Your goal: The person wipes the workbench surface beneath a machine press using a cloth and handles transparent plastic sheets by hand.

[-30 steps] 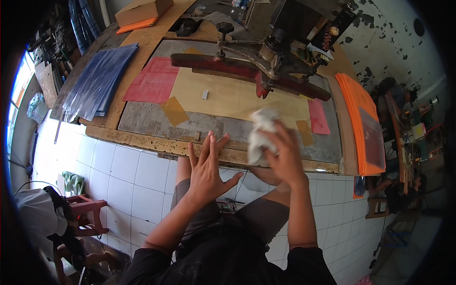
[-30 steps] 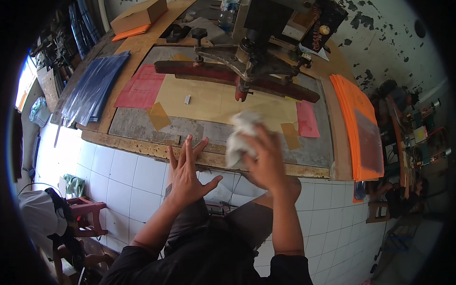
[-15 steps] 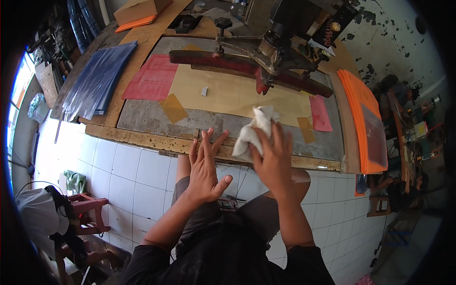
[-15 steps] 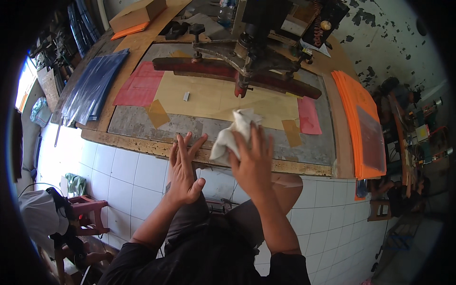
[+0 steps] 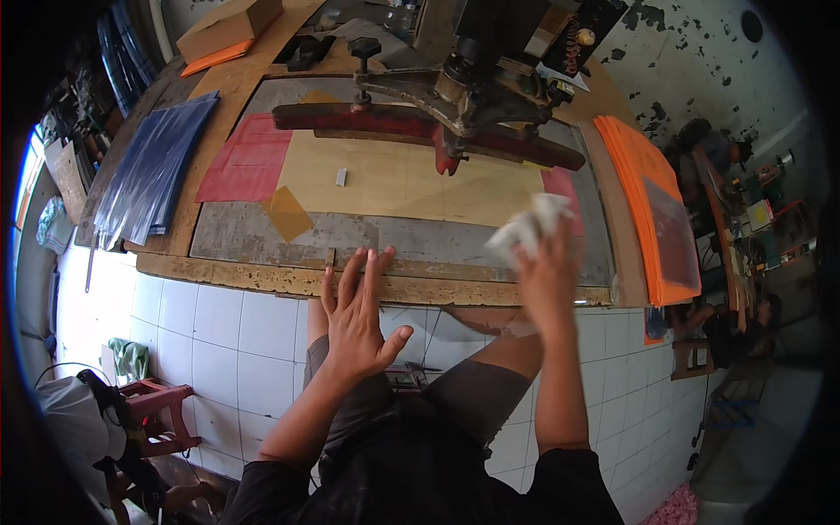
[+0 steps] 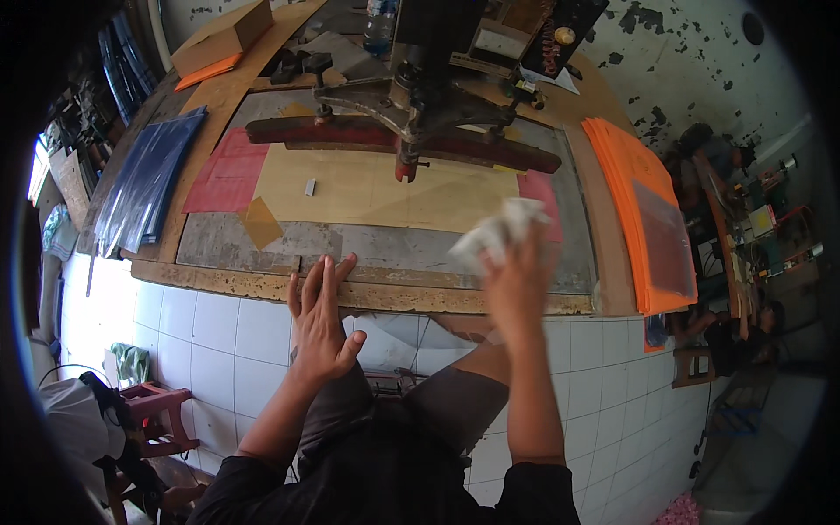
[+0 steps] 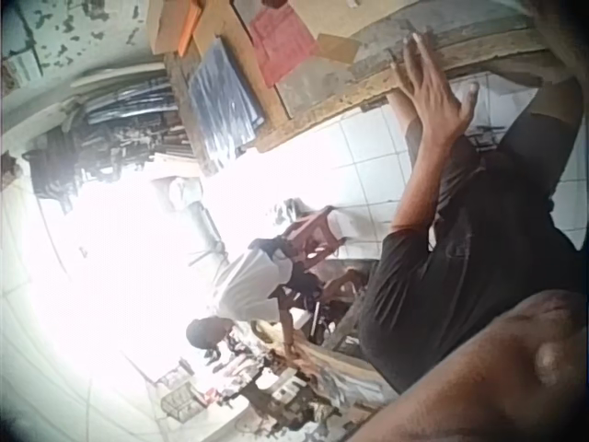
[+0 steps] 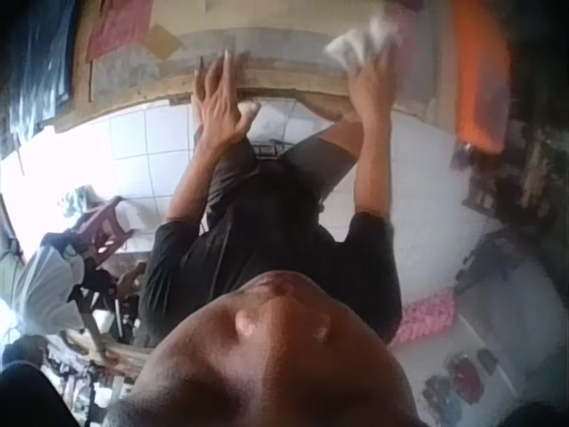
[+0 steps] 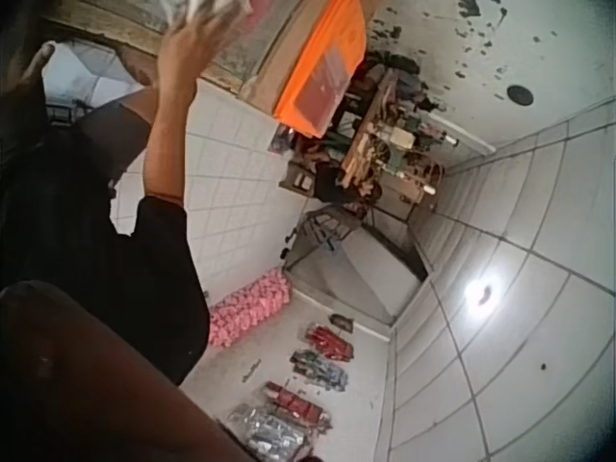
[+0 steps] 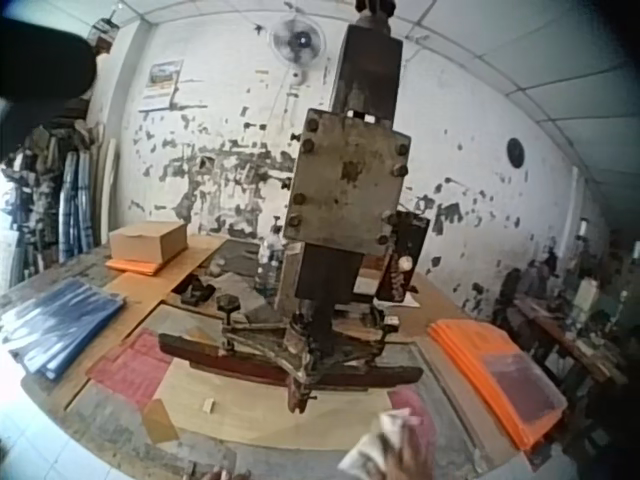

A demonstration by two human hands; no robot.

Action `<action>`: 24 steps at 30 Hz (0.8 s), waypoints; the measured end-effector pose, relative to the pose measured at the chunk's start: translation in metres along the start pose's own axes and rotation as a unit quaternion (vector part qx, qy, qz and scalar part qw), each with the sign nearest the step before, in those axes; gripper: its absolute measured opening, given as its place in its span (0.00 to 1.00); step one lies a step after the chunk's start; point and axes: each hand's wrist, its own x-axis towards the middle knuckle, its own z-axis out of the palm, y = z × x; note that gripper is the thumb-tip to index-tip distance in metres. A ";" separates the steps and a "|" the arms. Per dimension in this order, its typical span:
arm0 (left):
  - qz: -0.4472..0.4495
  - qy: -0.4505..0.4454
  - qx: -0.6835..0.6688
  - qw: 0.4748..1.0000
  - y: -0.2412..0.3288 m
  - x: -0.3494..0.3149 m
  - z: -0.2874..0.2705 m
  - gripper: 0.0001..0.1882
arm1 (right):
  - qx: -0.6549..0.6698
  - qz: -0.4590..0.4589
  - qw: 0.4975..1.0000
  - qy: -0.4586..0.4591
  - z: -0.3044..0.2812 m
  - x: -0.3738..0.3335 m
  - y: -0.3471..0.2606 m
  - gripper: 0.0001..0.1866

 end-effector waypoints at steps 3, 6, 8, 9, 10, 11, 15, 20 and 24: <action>0.002 0.000 0.022 1.000 -0.001 -0.002 0.005 0.60 | 0.273 -0.213 0.934 -0.089 -0.028 -0.028 -0.068 0.36; -0.002 0.000 0.027 1.000 -0.003 -0.003 0.004 0.59 | 0.279 -0.252 0.917 -0.136 -0.036 -0.013 -0.066 0.41; 0.004 0.001 -0.007 1.000 0.003 0.001 -0.001 0.57 | 0.265 -0.141 0.950 -0.089 -0.017 0.025 -0.029 0.31; 0.004 -0.005 -0.006 1.000 0.005 0.003 -0.002 0.56 | 0.230 -0.065 0.968 -0.083 -0.009 0.041 -0.014 0.28; 0.009 -0.006 -0.005 1.000 0.004 0.004 -0.004 0.56 | 0.231 -0.061 0.968 -0.079 -0.002 0.050 -0.006 0.28; 0.012 -0.008 0.007 1.000 0.005 0.005 -0.002 0.54 | 0.147 -0.012 0.988 -0.044 0.004 0.057 0.002 0.27; 0.010 -0.020 0.046 0.999 0.005 0.003 0.000 0.50 | 0.220 -0.110 0.969 -0.007 0.010 0.023 -0.039 0.32; -0.003 -0.013 0.033 0.999 0.008 0.002 -0.003 0.48 | 0.231 -0.234 0.934 -0.136 -0.054 -0.039 -0.050 0.38; 0.001 -0.043 0.038 0.998 0.009 0.003 -0.009 0.44 | 0.146 0.043 0.988 -0.025 -0.027 -0.038 0.028 0.32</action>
